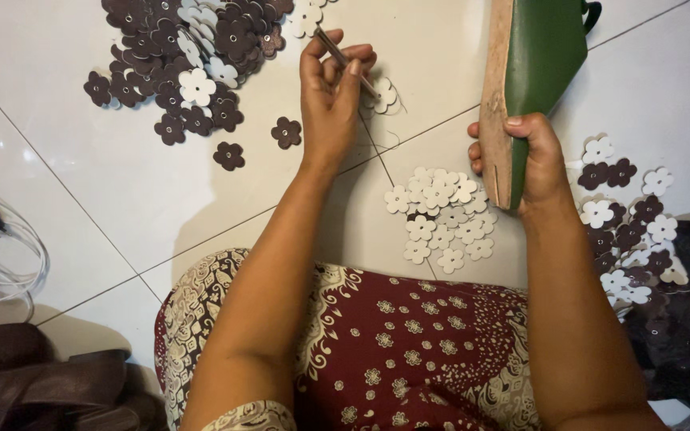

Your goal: The person sits on a tiled floor and uses a green handheld tool to press flower-shaped decorative pieces onto a surface. They repeatedly pick up individual pieces and apply them using the tool.

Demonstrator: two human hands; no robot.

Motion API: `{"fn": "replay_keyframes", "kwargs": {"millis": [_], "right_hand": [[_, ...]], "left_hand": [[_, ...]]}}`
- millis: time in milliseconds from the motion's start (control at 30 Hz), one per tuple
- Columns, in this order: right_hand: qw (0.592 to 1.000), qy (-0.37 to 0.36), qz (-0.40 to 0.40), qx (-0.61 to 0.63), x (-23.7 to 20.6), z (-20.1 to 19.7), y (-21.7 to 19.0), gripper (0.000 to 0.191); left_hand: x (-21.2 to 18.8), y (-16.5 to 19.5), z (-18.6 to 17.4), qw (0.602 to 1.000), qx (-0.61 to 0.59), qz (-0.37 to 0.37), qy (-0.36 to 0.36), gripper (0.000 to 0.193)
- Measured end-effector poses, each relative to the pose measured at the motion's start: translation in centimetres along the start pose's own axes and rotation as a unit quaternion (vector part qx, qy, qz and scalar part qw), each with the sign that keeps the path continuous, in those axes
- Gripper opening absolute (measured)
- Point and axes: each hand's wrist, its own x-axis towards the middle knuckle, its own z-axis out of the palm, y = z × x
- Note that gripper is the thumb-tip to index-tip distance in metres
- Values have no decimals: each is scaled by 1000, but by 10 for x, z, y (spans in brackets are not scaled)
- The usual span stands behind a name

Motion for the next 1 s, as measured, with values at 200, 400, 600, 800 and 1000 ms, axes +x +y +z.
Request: {"fn": "replay_keyframes", "kwargs": {"millis": [200,400,600,800,1000], "right_hand": [[1000,5,5,3,-1,1,-1,55],[1000,9,2,-4,-2,4,-3,56],[1000,9,1,-19,-3,6,-5,60],[1000,14,2,-18,-3,7,-5,61],[1000,17,7,-16,-3,6,-5,60]], "left_hand": [[-5,-3,5,1000,-12,-1,4,37],[-4,-5,6,999,-28,6,19,36],[-5,-5,5,1000,8,18,21,33],[-6,-8,5,999,-21,22,24,34],[-8,-9,4,999,21,20,19,32]]}}
